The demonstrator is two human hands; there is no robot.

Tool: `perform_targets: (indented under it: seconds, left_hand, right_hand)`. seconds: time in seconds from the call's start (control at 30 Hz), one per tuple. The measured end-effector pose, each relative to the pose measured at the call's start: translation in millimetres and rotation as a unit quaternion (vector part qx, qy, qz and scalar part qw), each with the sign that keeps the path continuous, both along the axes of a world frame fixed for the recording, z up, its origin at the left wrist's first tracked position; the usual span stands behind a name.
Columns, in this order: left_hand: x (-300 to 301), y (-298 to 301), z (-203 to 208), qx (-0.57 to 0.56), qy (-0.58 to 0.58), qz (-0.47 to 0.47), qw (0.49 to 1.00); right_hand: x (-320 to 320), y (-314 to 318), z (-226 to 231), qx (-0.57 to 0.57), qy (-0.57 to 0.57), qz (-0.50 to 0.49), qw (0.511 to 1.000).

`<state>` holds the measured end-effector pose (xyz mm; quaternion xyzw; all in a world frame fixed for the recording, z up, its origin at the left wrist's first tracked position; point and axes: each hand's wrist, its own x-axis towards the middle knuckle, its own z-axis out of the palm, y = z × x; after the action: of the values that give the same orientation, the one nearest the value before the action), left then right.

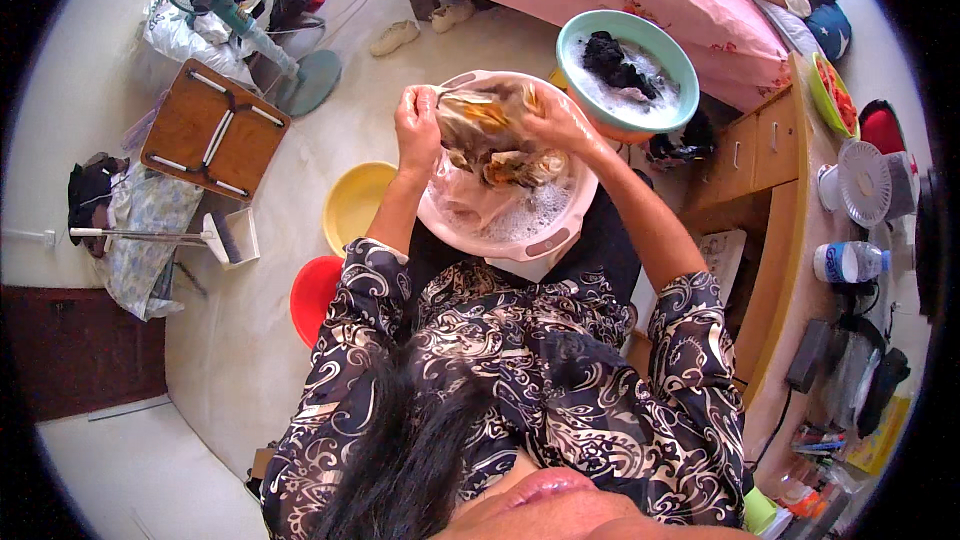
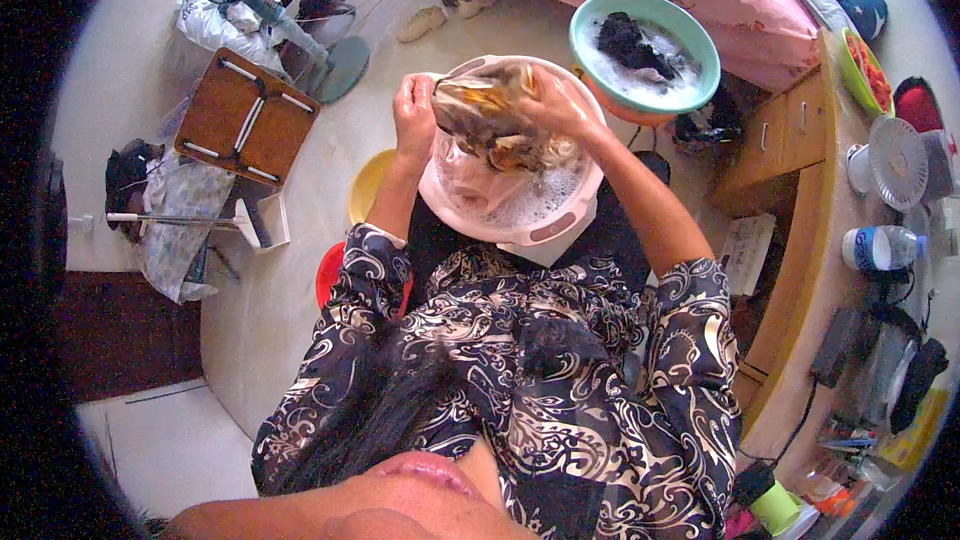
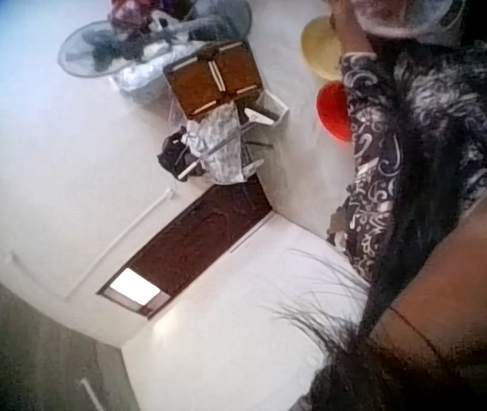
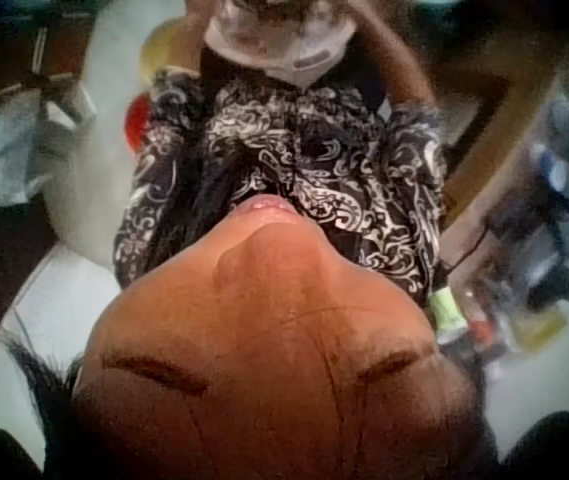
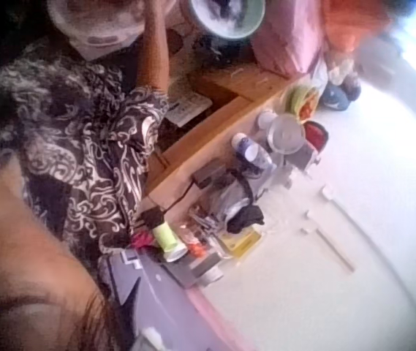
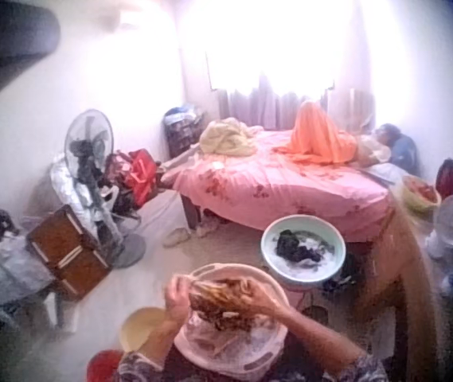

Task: The person washes clothes by hand in a basin of soapy water, scrubbing individual items and transferring them between different tubs on the floor.

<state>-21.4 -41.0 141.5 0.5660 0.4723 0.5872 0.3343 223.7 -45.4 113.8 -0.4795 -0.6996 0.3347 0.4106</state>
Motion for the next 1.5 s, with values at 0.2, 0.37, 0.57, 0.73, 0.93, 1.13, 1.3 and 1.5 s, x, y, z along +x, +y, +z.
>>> perform_targets:
  seconds: [0.2, 0.37, 0.57, 0.73, 0.93, 1.13, 1.3, 1.5]
  left_hand:
    - [7.0, -39.6, -71.6, 0.012, 0.35, -0.044, 0.936]
    - [31.9, -70.7, -100.4, -0.147, 0.615, -0.1, 0.768]
    - [26.2, -79.7, -144.0, -0.136, 0.598, -0.063, 0.788]
    - [13.8, -67.1, -151.9, -0.319, 0.521, -0.221, 0.76]
    - [-17.1, -46.1, -178.2, -0.226, 0.414, -0.211, 0.856]
    - [-4.5, -10.2, -114.0, -0.113, 0.198, -0.074, 0.971]
    - [-3.6, -16.2, -61.2, -0.078, 0.134, -0.04, 0.987]
    - [-17.7, -27.5, -45.5, -0.069, 0.379, -0.072, 0.92]
  right_hand:
    - [-42.7, -33.7, -80.1, -0.016, -0.228, -0.094, 0.969]
    - [-67.3, -44.6, -112.4, -0.041, -0.334, -0.098, 0.937]
    - [-80.7, -55.4, -131.4, -0.003, -0.273, -0.125, 0.954]
    - [-77.3, -37.4, -177.9, -0.02, -0.27, -0.137, 0.953]
    - [-57.7, -32.6, -113.8, -0.189, -0.171, 0.034, 0.966]
    - [-10.2, -17.7, -119.6, -0.161, -0.139, -0.082, 0.974]
    - [-1.8, -18.2, -56.3, -0.239, 0.024, -0.061, 0.969]
    - [-13.7, -6.8, 24.9, -0.154, 0.111, -0.036, 0.981]
